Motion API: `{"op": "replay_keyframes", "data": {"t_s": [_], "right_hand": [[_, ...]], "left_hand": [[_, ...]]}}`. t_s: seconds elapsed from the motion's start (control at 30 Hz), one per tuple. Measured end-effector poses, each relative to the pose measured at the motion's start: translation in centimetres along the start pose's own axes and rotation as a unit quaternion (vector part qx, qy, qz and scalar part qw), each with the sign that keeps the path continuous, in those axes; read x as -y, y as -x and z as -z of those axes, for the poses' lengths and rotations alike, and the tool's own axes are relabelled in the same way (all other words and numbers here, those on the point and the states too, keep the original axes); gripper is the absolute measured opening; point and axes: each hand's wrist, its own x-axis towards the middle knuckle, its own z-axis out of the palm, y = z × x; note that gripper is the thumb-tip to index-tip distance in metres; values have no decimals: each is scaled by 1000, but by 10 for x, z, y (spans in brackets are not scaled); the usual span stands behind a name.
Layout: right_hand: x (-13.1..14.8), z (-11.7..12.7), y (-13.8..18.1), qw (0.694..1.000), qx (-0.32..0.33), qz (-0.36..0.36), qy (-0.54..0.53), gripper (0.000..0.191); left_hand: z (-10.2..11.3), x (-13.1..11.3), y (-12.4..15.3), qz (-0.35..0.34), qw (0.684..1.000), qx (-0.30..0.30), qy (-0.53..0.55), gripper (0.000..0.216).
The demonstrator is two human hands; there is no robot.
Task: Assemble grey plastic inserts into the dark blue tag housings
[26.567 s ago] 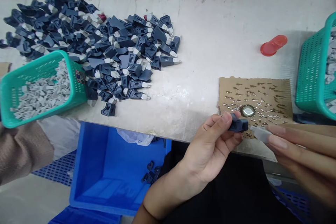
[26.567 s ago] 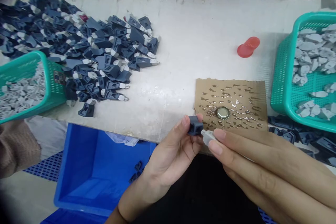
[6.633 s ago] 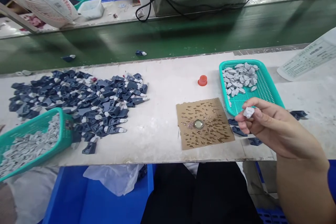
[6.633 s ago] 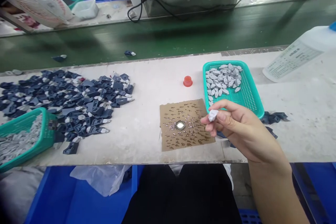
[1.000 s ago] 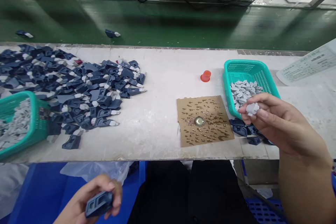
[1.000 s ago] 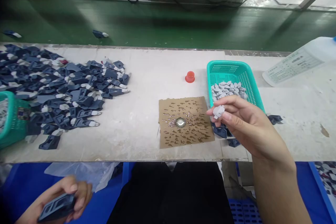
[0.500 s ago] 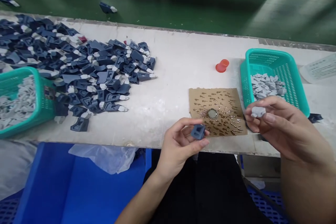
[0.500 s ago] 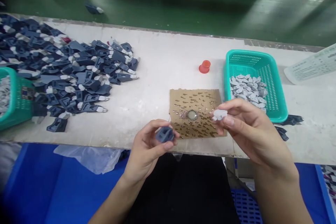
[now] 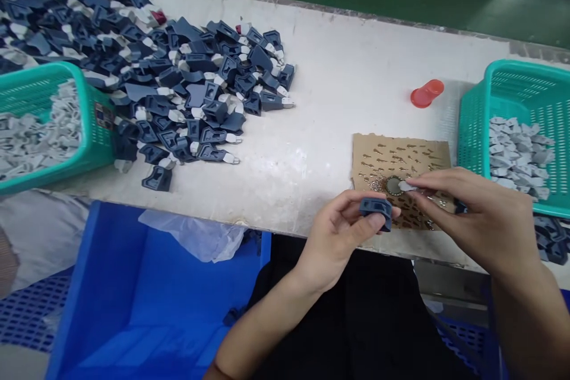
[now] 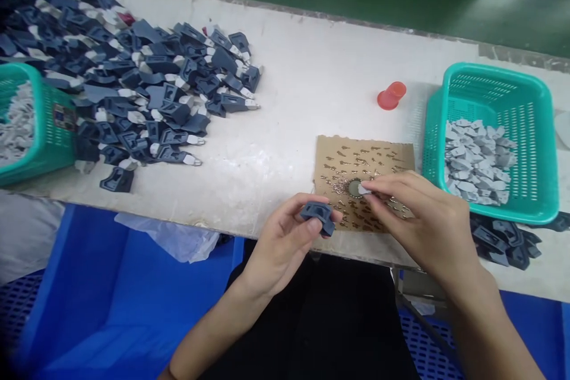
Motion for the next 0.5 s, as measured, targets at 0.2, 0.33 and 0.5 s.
{"op": "replay_keyframes", "data": {"t_s": [0.2, 0.33, 0.5], "right_hand": [[3, 0, 0, 1000, 15, -15, -3, 25], [3, -1, -1, 1000, 15, 3, 22, 23], [4, -2, -3, 999, 10, 22, 41, 21]], "left_hand": [[9, -4, -2, 93, 975, 12, 201, 25], [11, -6, -2, 78, 972, 42, 220, 26], [13, -6, -2, 52, 977, 52, 201, 17]]}}
